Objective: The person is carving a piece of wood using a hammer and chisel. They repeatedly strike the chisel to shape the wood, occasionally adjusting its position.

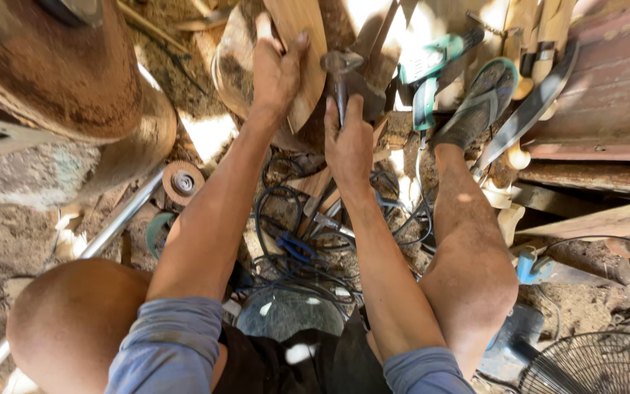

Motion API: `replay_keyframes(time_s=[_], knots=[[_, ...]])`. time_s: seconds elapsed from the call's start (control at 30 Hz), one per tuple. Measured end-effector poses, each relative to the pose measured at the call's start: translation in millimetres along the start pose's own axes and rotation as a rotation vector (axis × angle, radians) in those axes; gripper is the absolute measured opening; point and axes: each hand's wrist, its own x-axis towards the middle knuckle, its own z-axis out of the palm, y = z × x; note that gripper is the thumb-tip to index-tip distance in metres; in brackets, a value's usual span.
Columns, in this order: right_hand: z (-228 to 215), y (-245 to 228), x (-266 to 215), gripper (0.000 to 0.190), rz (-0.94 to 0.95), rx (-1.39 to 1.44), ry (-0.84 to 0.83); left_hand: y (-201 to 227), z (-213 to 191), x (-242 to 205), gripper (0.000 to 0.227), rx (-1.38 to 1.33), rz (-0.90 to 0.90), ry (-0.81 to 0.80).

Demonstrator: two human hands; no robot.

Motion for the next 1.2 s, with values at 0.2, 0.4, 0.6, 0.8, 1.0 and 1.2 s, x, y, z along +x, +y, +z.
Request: replay_keyframes(time_s=[0.2,0.4,0.6,0.8,1.0,1.2], knots=[[-11.6,1.9,-7.2,0.040,0.138,0.252,0.075,28.4,-14.7,-27.7,0.062,-0.026,-0.047,-0.069],[-65.7,-18.6,-4.3,0.060,0.354,1.192,-0.112,79.1,-55.2,-56.2,0.054,-0.090,0.279,-0.365],[-109.1,-21.6,-17.8,0.061,0.206,1.579,-0.423,75.5,-64.2,-69.6,0.044,0.418,0.818,-0.308],[-100.6,18.8,-58.3,0.022,0.535,1.775,-0.375,45.6,-77.0,-76.5,0.045,0.795,0.951,-0.153],[-72.2,13.2,-63.4,0.060,0.245,1.064,-0.376,67.3,-67.5,-83.7,0.048,0.866,0.865,0.138],[-61.5,-13.4,-76.6,0.065,0.278,0.925,-0.395,100.4,-57.5,-73.6,0.047,-0.371,-0.520,-0.189]])
